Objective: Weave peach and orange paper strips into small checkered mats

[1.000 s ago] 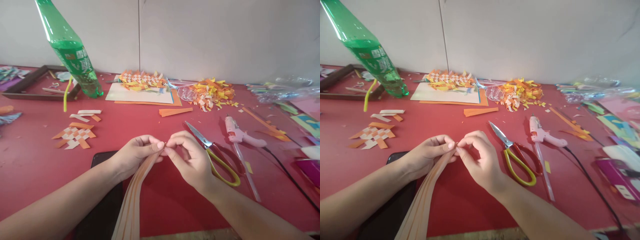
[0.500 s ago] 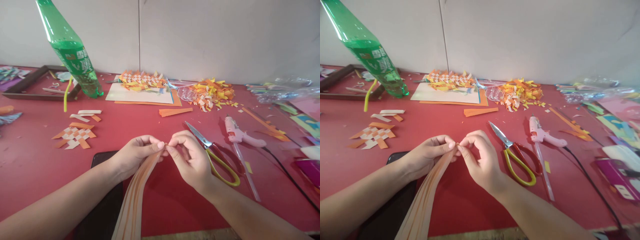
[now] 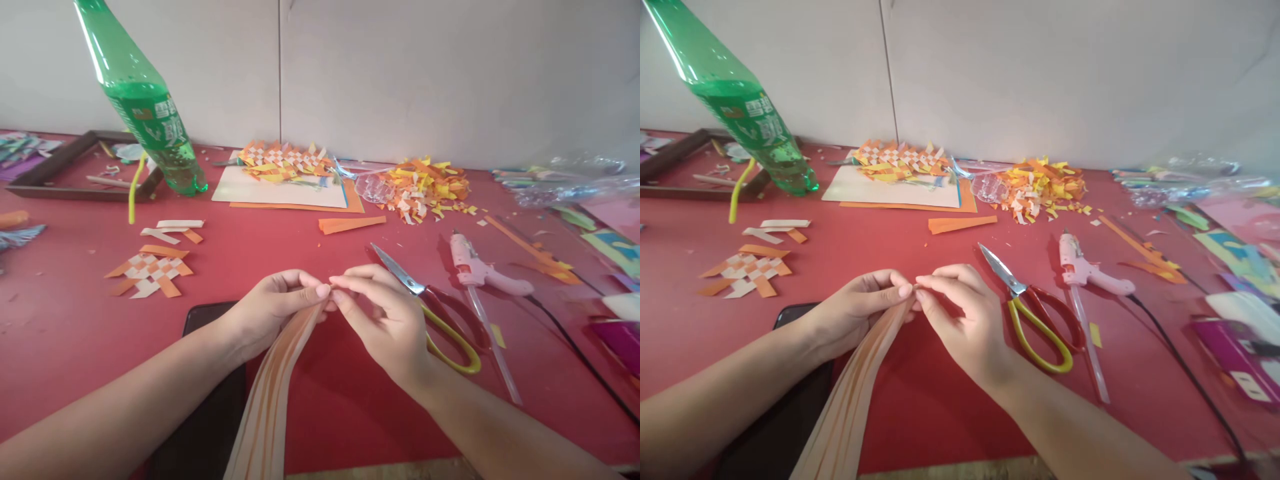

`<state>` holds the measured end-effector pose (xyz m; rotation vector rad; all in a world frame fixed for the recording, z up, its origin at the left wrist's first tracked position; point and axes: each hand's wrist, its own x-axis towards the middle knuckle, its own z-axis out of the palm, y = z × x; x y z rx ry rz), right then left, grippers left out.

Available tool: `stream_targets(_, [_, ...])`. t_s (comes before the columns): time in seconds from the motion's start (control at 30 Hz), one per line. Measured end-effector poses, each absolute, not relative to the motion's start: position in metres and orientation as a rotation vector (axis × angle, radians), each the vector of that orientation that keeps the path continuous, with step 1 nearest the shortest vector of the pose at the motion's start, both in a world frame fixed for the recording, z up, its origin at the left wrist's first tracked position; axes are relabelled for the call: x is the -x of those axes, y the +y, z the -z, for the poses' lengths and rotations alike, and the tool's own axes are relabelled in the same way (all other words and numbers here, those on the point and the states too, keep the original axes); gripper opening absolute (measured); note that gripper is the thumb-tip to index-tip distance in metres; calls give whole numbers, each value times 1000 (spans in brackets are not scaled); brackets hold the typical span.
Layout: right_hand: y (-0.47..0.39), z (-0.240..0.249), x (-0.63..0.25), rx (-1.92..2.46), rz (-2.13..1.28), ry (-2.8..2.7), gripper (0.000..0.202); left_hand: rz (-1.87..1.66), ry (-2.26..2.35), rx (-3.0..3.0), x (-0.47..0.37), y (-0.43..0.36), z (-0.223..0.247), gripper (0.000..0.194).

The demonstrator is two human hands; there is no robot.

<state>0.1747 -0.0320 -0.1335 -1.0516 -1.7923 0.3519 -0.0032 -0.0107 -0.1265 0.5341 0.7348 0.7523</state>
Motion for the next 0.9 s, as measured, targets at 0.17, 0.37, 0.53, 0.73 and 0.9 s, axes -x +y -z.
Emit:
stream_targets(0.17, [-32, 131, -174, 1031, -254, -1813, 15, -749, 757, -518, 4, -11, 125, 26])
stream_targets(0.37, [-32, 130, -175, 1001, -199, -1844, 16, -747, 769, -523, 4, -10, 124, 27])
stream_targets(0.53, [-33, 130, -175, 1014, -229, -1826, 21, -754, 773, -530, 3, -10, 124, 26])
stream_targets(0.73, [-33, 129, -174, 967, -257, -1835, 25, -748, 776, -522, 4, -11, 123, 27])
stream_targets(0.9, [-33, 129, -173, 981, -289, -1822, 21, -749, 766, -519, 4, -11, 122, 27])
